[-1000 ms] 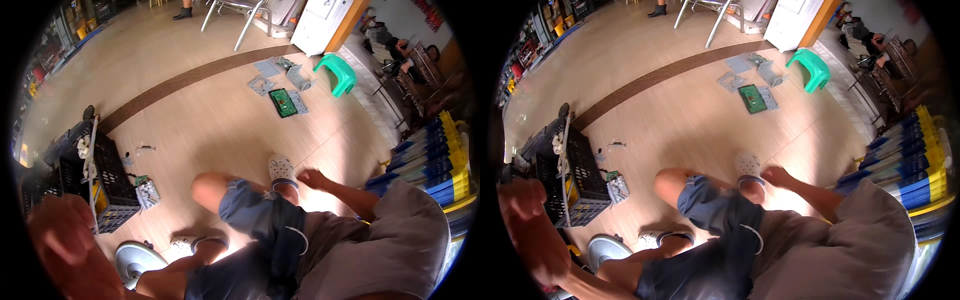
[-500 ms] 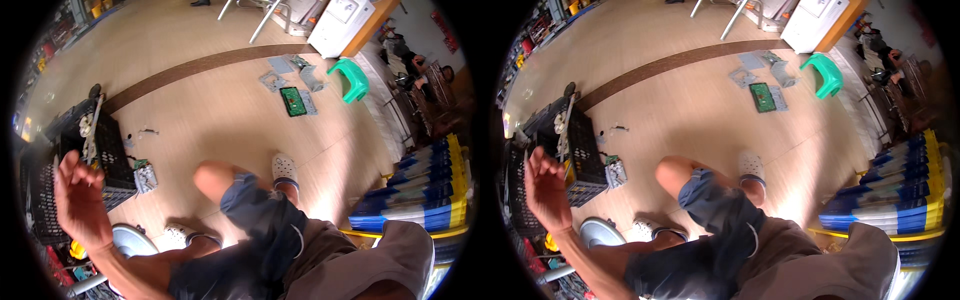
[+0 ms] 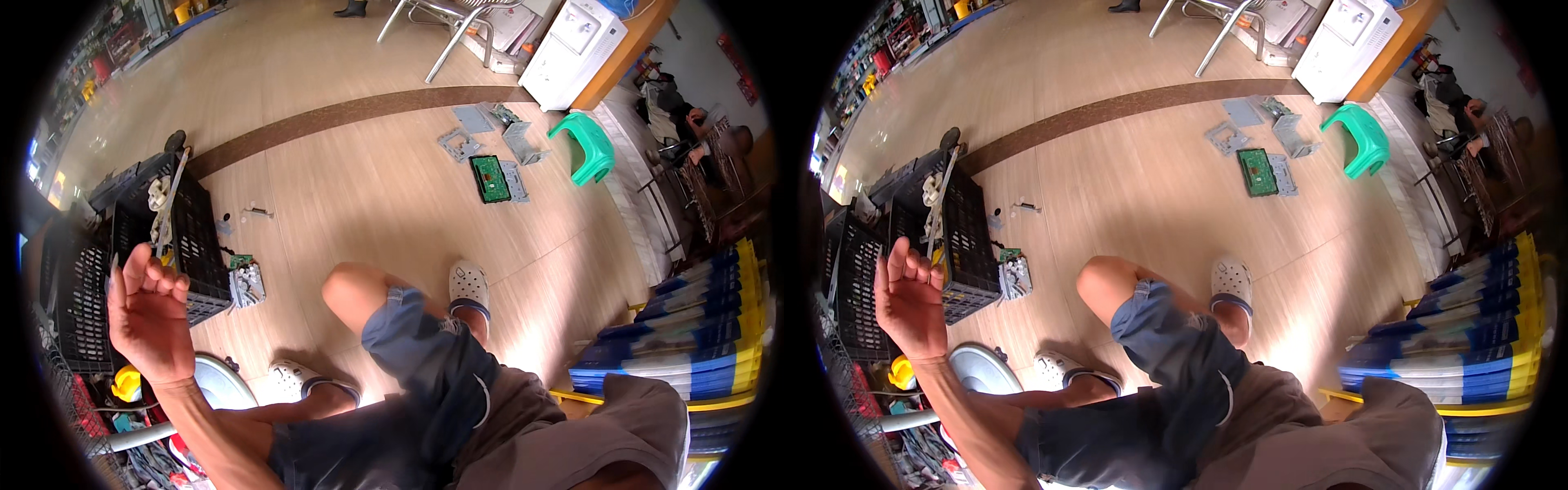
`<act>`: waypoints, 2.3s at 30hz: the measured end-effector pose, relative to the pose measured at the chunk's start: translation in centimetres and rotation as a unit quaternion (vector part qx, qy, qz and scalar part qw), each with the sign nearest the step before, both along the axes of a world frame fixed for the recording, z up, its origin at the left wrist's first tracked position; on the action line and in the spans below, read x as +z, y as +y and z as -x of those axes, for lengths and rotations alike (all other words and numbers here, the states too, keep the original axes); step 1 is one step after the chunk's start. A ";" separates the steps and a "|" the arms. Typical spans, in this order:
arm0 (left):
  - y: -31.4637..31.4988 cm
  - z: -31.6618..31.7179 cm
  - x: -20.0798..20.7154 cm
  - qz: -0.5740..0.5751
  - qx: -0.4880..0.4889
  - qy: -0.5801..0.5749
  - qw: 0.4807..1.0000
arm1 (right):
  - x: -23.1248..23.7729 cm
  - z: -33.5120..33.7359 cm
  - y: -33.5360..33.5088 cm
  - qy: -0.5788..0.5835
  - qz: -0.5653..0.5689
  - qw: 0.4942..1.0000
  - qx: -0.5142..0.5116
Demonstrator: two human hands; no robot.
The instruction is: The person unscrews and removes fasteners from a small black motor housing using a screwdriver by hand, then handles small metal components from the motor.
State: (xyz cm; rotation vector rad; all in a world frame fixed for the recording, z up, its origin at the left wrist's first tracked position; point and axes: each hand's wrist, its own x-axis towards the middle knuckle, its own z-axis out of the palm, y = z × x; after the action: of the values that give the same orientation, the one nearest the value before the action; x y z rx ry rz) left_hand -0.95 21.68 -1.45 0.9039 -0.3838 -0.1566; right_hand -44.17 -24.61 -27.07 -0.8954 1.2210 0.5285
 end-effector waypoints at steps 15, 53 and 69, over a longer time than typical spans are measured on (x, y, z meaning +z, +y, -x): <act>3.1 2.2 -4.9 -0.233 0.148 0.054 0.960 | 11.0 1.4 2.2 -0.102 -0.072 0.971 -0.203; -4.1 4.3 -9.8 -0.724 -0.064 -0.099 0.679 | 13.1 -7.0 1.5 -0.186 -0.082 0.979 0.019; -8.2 4.7 -9.6 -0.706 -0.081 -0.142 0.689 | 4.2 4.3 0.3 -0.022 -0.169 0.981 -0.091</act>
State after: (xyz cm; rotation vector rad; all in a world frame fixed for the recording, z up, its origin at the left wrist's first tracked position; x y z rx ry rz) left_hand -5.63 13.44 -11.04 2.4684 -0.6305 -0.5157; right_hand -48.45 -24.36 -22.90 -0.4992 1.1170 0.5459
